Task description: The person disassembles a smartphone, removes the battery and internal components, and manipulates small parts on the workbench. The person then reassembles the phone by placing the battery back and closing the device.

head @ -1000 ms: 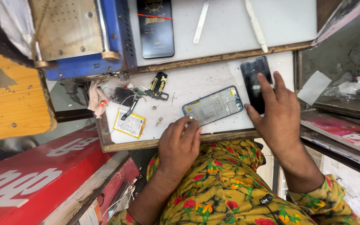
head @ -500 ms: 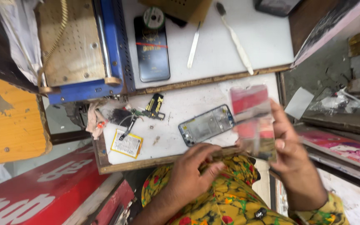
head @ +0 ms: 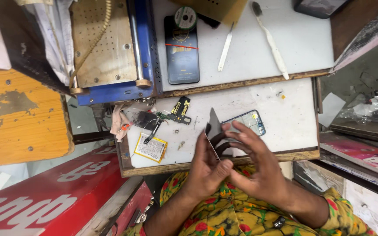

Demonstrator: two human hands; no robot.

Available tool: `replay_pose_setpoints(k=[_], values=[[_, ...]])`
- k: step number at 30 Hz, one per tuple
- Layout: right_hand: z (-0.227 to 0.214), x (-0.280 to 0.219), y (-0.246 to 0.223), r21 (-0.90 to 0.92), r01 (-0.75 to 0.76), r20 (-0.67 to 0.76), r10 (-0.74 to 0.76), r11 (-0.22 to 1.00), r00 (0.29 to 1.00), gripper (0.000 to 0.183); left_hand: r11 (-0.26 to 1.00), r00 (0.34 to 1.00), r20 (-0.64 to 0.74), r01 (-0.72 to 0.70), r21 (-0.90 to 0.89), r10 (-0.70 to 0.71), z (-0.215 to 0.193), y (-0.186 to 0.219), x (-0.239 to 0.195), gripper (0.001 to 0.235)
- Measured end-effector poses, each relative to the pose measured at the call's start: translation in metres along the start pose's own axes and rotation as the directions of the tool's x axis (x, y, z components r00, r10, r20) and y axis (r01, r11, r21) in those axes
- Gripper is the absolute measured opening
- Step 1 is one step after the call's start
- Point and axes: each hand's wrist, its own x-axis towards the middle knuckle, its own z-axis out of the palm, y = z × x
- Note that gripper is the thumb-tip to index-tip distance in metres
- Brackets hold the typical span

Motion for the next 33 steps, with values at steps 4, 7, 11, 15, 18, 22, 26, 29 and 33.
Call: replay_pose_setpoints(k=[4,7,11,15,18,22,26,29,33], values=[[0.003,0.001,-0.003,-0.331,0.013,-0.019,-0.02,0.944,1.0,0.07,0.994,0.994,-0.012,-0.106,-0.028,0.105,-0.01,-0.005,0.014,0.1],[0.001,0.003,0.002,-0.513,0.118,-0.015,-0.146,0.85,0.989,0.052,0.996,0.999,-0.023,-0.045,-0.075,0.043,-0.011,-0.009,0.019,0.109],[0.001,0.017,0.019,-0.531,0.253,-0.001,-0.299,0.808,0.954,0.048,0.997,0.984,0.178,0.015,0.073,-0.028,0.003,-0.023,0.009,0.09],[0.0,0.032,0.023,-0.513,0.264,-0.044,-0.332,0.817,0.942,0.052,0.98,0.965,0.263,-0.034,0.195,-0.018,0.006,-0.032,0.005,0.073],[-0.011,0.043,0.017,-0.546,0.264,-0.104,-0.377,0.795,0.92,0.057,0.95,0.956,0.293,-0.11,0.291,0.021,0.006,-0.035,-0.001,0.063],[-0.036,0.059,0.009,-0.64,0.233,-0.193,-0.447,0.732,0.873,0.061,0.956,0.932,0.334,0.037,0.292,-0.138,0.006,-0.027,-0.012,0.064],[-0.085,0.063,0.015,-0.712,0.119,-0.356,-0.503,0.692,0.788,0.06,0.956,0.87,0.44,0.108,0.274,-0.224,-0.01,0.006,-0.02,0.054],[-0.121,0.033,0.025,-0.612,0.145,-0.457,-0.497,0.778,0.738,0.052,0.962,0.866,0.469,0.046,0.269,-0.172,-0.022,0.03,-0.02,0.053],[-0.121,-0.039,0.043,-0.148,0.088,-0.585,-0.159,0.985,0.796,0.041,0.839,0.65,0.744,-0.312,0.445,-0.153,-0.015,0.023,-0.007,0.042]])
